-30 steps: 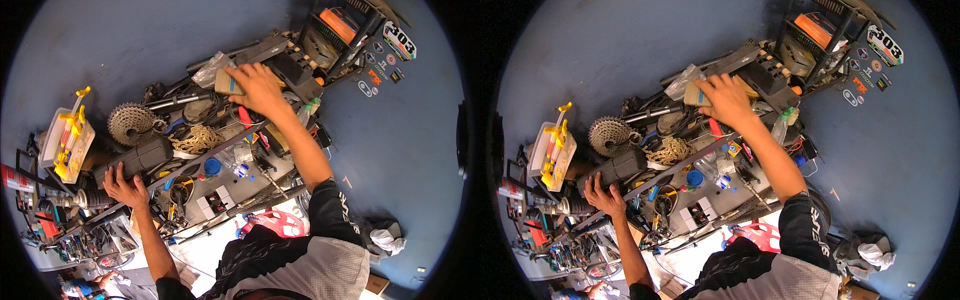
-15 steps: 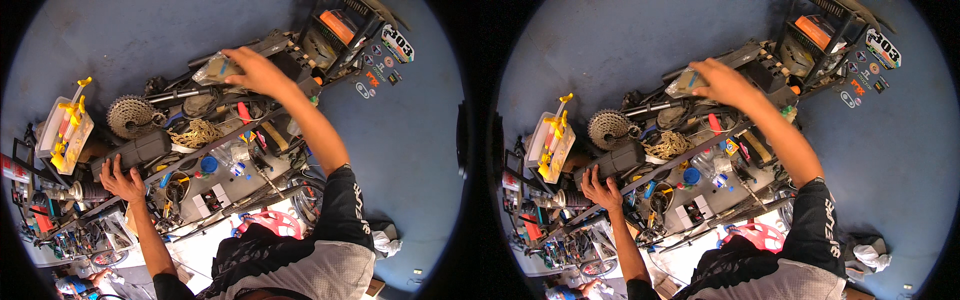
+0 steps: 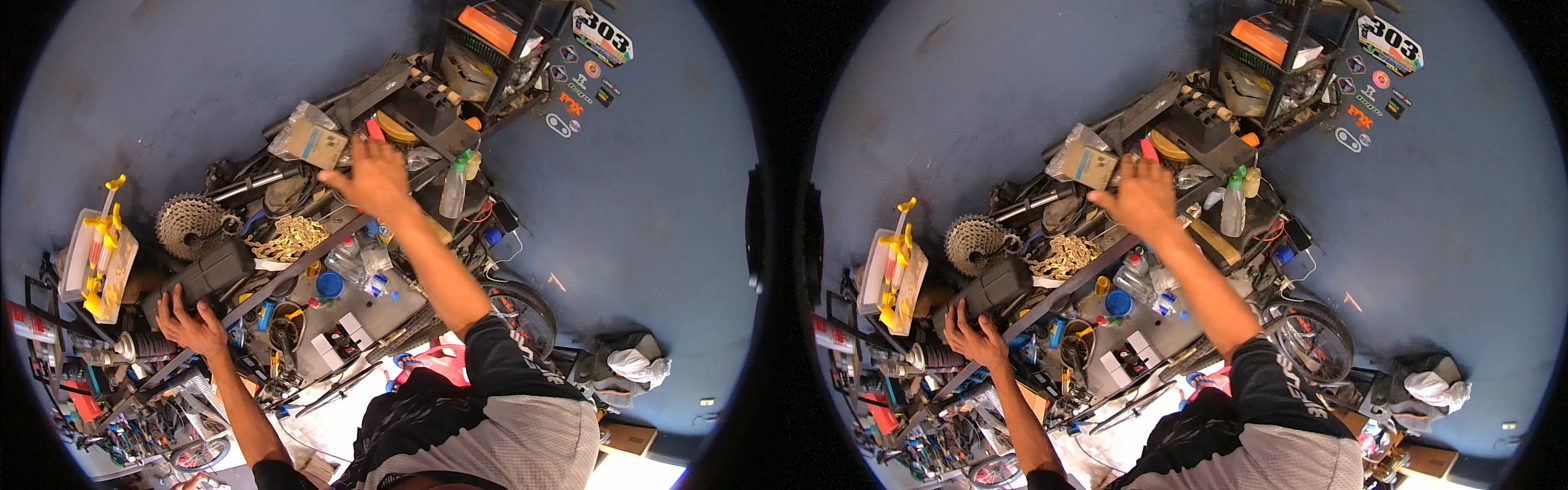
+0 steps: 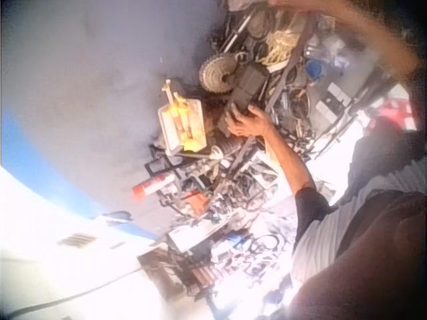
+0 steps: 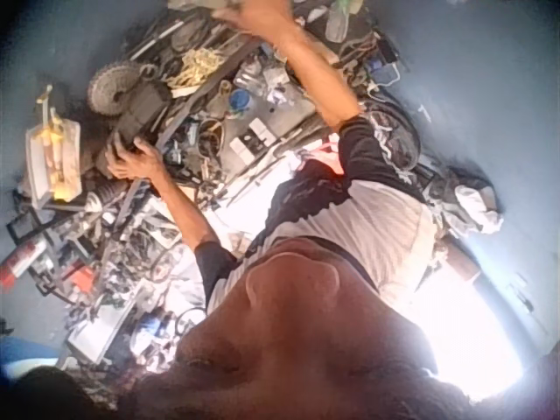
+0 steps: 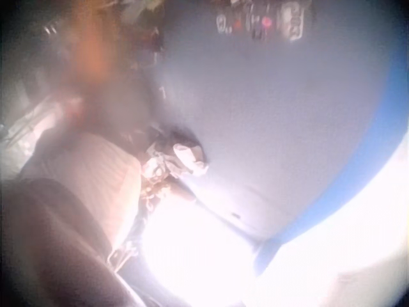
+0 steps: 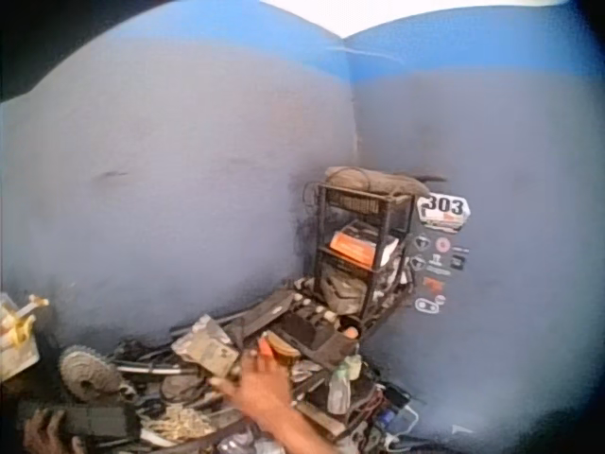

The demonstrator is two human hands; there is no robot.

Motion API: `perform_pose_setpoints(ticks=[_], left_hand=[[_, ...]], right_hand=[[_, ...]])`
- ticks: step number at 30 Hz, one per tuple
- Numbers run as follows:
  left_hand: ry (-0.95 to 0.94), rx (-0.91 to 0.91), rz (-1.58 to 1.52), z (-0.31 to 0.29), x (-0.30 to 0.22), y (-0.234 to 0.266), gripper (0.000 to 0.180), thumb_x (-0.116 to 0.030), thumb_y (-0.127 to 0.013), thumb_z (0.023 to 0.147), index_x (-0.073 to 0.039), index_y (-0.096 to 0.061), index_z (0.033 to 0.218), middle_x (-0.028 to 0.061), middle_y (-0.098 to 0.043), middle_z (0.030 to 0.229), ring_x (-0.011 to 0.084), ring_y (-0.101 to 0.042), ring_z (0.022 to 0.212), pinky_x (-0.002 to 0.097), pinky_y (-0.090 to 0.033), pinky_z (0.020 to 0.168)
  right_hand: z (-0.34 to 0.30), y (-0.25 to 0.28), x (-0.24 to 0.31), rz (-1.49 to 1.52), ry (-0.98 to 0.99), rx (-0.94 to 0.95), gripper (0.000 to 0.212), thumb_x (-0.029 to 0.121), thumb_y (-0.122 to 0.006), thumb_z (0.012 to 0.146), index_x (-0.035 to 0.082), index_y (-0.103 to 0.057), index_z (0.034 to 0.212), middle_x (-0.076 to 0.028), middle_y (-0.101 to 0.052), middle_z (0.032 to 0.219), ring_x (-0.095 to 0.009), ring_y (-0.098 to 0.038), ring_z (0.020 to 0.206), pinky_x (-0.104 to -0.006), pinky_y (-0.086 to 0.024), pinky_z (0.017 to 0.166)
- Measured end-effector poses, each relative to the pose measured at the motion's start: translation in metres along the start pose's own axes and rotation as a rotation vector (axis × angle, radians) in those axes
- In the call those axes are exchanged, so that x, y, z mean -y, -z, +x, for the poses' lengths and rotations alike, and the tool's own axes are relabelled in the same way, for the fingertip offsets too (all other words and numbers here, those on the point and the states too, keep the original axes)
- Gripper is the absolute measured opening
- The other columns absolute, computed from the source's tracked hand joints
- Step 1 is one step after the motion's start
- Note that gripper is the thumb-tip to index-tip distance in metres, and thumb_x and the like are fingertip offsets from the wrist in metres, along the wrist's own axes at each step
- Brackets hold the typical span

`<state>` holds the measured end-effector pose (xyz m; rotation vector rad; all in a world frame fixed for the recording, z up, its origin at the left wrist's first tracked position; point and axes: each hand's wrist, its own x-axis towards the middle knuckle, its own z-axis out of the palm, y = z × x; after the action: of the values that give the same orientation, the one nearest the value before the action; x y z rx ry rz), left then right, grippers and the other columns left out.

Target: The person organizes a cluttered workbench in a bicycle repair shop. They move a black bag, a red plastic chair, and various tools and parts, including a bicycle wheel and a cassette, to different locations on the bench and shelves.

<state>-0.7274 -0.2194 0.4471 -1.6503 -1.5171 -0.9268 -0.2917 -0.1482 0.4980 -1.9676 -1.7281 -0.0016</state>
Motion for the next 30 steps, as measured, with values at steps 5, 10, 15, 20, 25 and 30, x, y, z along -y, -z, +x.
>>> perform_pose_setpoints(ticks=[5,10,15,20,25,30], left_hand=[[0.003,0.004,0.012,0.002,-0.002,0.001,0.057,-0.059,-0.046,0.11,-0.018,-0.066,0.144,0.0123,-0.055,0.151,0.0361,-0.046,0.143,0.0552,-0.028,0.121],[0.005,0.011,0.006,-0.002,0.006,0.001,0.057,-0.058,-0.047,0.109,-0.017,-0.066,0.144,0.0121,-0.055,0.15,0.035,-0.046,0.143,0.0549,-0.028,0.121],[0.01,0.011,-0.006,0.002,-0.001,-0.002,0.058,-0.059,-0.047,0.11,-0.017,-0.065,0.145,0.0112,-0.055,0.151,0.0352,-0.045,0.143,0.055,-0.027,0.121],[0.018,0.013,0.015,-0.002,0.005,0.001,0.056,-0.058,-0.047,0.109,-0.017,-0.066,0.143,0.0119,-0.055,0.15,0.035,-0.046,0.143,0.0541,-0.028,0.12],[0.019,0.018,0.025,-0.002,0.001,0.002,0.056,-0.058,-0.047,0.11,-0.018,-0.066,0.143,0.0119,-0.054,0.151,0.0355,-0.046,0.143,0.0539,-0.028,0.12],[0.01,0.019,0.031,0.001,0.0,-0.001,0.054,-0.054,-0.047,0.11,-0.018,-0.064,0.146,0.0107,-0.054,0.152,0.0357,-0.043,0.145,0.0557,-0.028,0.12]], right_hand=[[0.005,-0.046,0.057,0.247,0.02,-0.171,0.107,0.076,-0.051,0.099,-0.014,-0.041,0.156,-0.047,-0.042,0.153,-0.063,-0.038,0.146,-0.0615,-0.033,0.122],[0.004,-0.049,0.114,0.422,0.063,-0.059,0.097,0.059,-0.059,0.103,-0.016,-0.031,0.159,-0.061,-0.013,0.154,-0.074,0.001,0.152,-0.0731,-0.014,0.124],[0.019,-0.061,0.117,0.499,0.103,-0.121,0.079,0.041,-0.066,0.103,-0.016,-0.041,0.153,-0.059,-0.012,0.156,-0.072,-0.002,0.153,-0.0726,-0.015,0.125],[0.008,-0.02,0.078,0.39,0.162,0.02,0.052,0.044,-0.068,0.1,0.001,-0.073,0.126,-0.037,-0.06,0.143,-0.05,-0.055,0.14,-0.0562,-0.039,0.12],[0.001,0.019,0.019,0.155,-0.121,-0.202,0.05,0.05,-0.07,0.098,0.004,-0.078,0.114,-0.02,-0.077,0.12,-0.038,-0.068,0.116,-0.0518,-0.047,0.099],[0.026,-0.011,0.019,0.098,-0.129,-0.026,0.064,0.054,-0.068,0.099,-0.006,-0.067,0.122,-0.024,-0.079,0.109,-0.04,-0.062,0.122,-0.052,-0.04,0.106]])
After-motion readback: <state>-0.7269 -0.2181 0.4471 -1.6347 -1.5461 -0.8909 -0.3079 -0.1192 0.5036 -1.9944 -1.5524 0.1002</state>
